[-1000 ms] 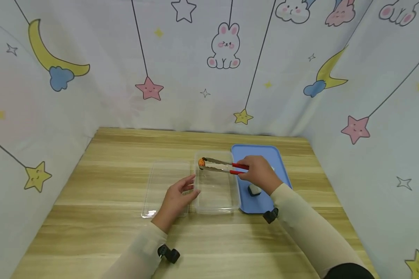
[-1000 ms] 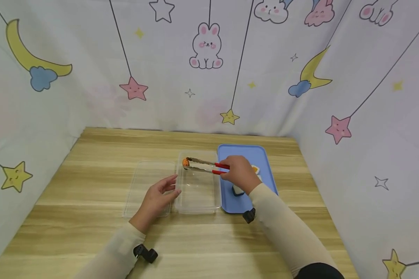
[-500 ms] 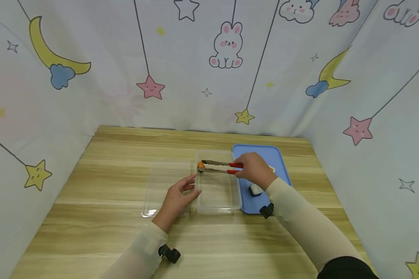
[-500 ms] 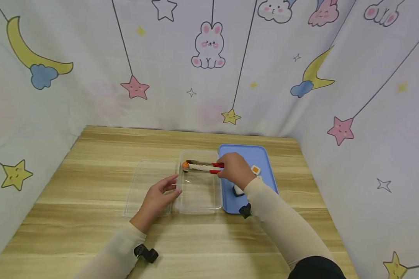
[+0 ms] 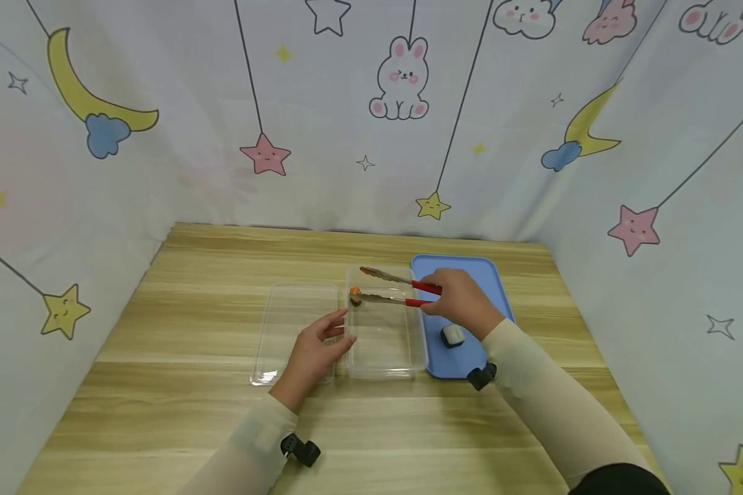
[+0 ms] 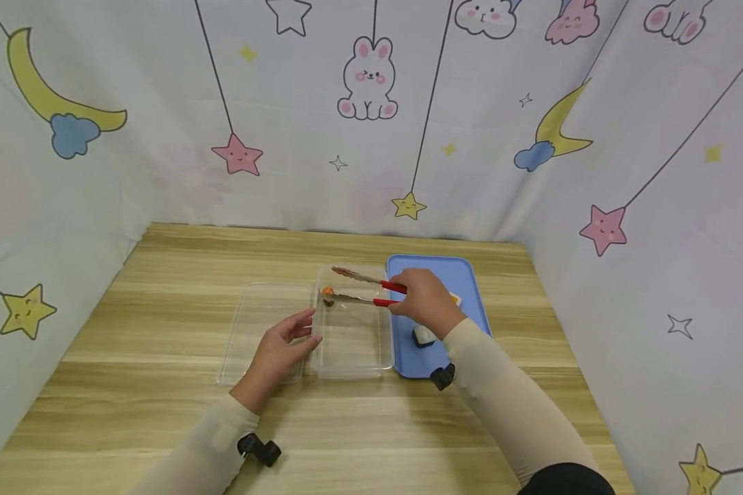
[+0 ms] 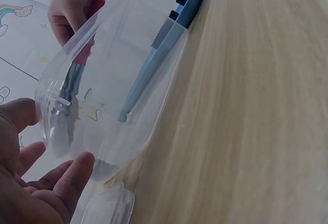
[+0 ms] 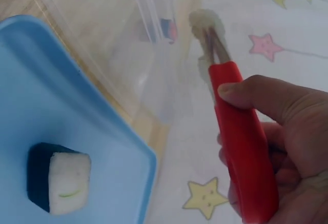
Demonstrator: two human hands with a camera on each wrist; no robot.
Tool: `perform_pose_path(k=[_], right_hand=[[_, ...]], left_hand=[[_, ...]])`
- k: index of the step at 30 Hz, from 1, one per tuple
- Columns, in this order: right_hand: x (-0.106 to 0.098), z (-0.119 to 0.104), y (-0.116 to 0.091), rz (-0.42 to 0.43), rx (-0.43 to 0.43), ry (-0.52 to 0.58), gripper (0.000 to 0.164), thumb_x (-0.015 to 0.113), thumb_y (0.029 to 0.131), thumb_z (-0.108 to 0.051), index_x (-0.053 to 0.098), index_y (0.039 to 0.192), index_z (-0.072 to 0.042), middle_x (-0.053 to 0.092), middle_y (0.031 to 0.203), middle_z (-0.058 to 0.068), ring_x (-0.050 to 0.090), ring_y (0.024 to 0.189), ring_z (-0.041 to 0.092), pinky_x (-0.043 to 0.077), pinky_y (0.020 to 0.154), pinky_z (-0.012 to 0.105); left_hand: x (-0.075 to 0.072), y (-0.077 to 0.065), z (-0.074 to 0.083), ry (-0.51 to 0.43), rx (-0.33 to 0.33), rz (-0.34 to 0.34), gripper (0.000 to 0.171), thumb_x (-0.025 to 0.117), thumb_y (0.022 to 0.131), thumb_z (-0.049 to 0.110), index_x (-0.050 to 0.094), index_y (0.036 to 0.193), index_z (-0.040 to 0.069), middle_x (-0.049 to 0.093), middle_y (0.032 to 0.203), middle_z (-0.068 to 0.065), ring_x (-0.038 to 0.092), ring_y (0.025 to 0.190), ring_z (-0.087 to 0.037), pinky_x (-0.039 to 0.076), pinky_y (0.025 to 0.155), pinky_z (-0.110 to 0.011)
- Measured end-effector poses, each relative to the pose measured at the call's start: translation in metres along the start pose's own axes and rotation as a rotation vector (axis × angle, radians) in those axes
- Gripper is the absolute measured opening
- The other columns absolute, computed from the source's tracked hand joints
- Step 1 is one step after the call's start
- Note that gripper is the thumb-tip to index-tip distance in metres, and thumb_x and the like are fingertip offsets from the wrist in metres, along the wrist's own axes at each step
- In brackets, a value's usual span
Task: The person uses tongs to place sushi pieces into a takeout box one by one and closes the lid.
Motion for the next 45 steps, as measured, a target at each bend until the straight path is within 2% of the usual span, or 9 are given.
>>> perform_pose_path(k=[6, 9, 13, 16, 20, 26, 30, 36, 45], right_hand=[[-0.015, 0.021, -0.028, 0.105, -0.012, 0.033, 0.049, 0.087, 0.085, -0.023, 0.072, 0.128, -0.006, 0.072, 0.110, 0.010, 0.064, 0.094, 0.029, 0.057, 0.078, 0.043], [-0.023, 0.037, -0.046, 0.158, 0.037, 0.080, 0.050, 0.087, 0.086, -0.024, 0.071, 0.130, -0.006, 0.071, 0.111, 0.011, 0.063, 0.093, 0.029, 0.056, 0.073, 0.042], [-0.033, 0.065, -0.067, 0.196, 0.128, 0.120, 0.053, 0.085, 0.088, -0.025, 0.068, 0.134, -0.003, 0.069, 0.122, 0.017, 0.064, 0.099, 0.035, 0.057, 0.078, 0.047], [-0.038, 0.090, -0.083, 0.204, 0.187, 0.103, 0.056, 0.084, 0.090, -0.025, 0.066, 0.136, 0.000, 0.067, 0.125, 0.021, 0.064, 0.103, 0.037, 0.058, 0.083, 0.050], [-0.041, 0.120, -0.103, 0.196, 0.252, 0.072, 0.055, 0.083, 0.090, -0.025, 0.065, 0.135, 0.003, 0.067, 0.120, 0.024, 0.064, 0.099, 0.037, 0.058, 0.082, 0.051], [-0.040, 0.151, -0.124, 0.171, 0.319, 0.036, 0.055, 0.084, 0.089, -0.027, 0.067, 0.130, 0.006, 0.069, 0.117, 0.027, 0.063, 0.094, 0.036, 0.057, 0.080, 0.051], [-0.040, 0.161, -0.131, 0.166, 0.358, 0.021, 0.058, 0.085, 0.088, -0.029, 0.068, 0.128, 0.009, 0.070, 0.113, 0.028, 0.064, 0.093, 0.037, 0.057, 0.077, 0.050], [-0.042, 0.166, -0.129, 0.112, 0.403, 0.021, 0.061, 0.085, 0.088, -0.029, 0.065, 0.130, 0.010, 0.066, 0.119, 0.032, 0.063, 0.098, 0.041, 0.055, 0.080, 0.052], [-0.052, 0.166, -0.118, 0.013, 0.385, 0.019, 0.057, 0.084, 0.088, -0.027, 0.068, 0.130, 0.008, 0.070, 0.113, 0.027, 0.062, 0.091, 0.033, 0.056, 0.075, 0.044]], left_hand=[[0.002, 0.000, 0.000, -0.008, -0.006, -0.003, 0.059, 0.082, 0.091, 0.015, 0.061, 0.146, 0.012, 0.068, 0.135, -0.015, 0.065, 0.124, -0.031, 0.057, 0.096, -0.045], [0.002, 0.000, 0.000, -0.002, -0.005, 0.000, 0.060, 0.081, 0.091, 0.014, 0.060, 0.147, 0.011, 0.068, 0.134, -0.015, 0.065, 0.123, -0.032, 0.056, 0.096, -0.046], [0.002, -0.001, 0.000, 0.014, -0.003, 0.008, 0.059, 0.081, 0.091, 0.015, 0.060, 0.147, 0.011, 0.068, 0.133, -0.017, 0.065, 0.123, -0.033, 0.056, 0.097, -0.048], [0.002, -0.002, 0.000, 0.018, -0.004, 0.007, 0.059, 0.081, 0.092, 0.015, 0.060, 0.147, 0.011, 0.068, 0.134, -0.017, 0.065, 0.123, -0.033, 0.055, 0.098, -0.049], [0.003, -0.004, 0.001, 0.021, -0.002, 0.002, 0.059, 0.081, 0.092, 0.015, 0.060, 0.147, 0.011, 0.067, 0.135, -0.017, 0.064, 0.123, -0.032, 0.055, 0.098, -0.050], [0.003, -0.003, 0.001, 0.022, 0.006, 0.015, 0.058, 0.081, 0.091, 0.014, 0.061, 0.146, 0.010, 0.067, 0.134, -0.017, 0.065, 0.122, -0.033, 0.056, 0.096, -0.049], [0.002, -0.002, 0.003, 0.019, 0.014, 0.014, 0.058, 0.081, 0.092, 0.015, 0.061, 0.146, 0.010, 0.065, 0.140, -0.016, 0.065, 0.123, -0.033, 0.056, 0.096, -0.049], [0.002, -0.003, 0.002, 0.016, 0.007, -0.006, 0.059, 0.080, 0.093, 0.018, 0.059, 0.148, 0.010, 0.061, 0.145, -0.013, 0.063, 0.126, -0.032, 0.056, 0.097, -0.046], [0.002, -0.003, 0.001, 0.021, -0.007, -0.003, 0.059, 0.079, 0.094, 0.017, 0.058, 0.148, 0.011, 0.065, 0.139, -0.016, 0.063, 0.125, -0.032, 0.055, 0.097, -0.049]])
Point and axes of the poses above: each hand's wrist, its own y-axis towards the middle knuckle, its own x-axis out of the palm, z = x × y, the point moved 3 cm from there along y, towards the middle knuckle
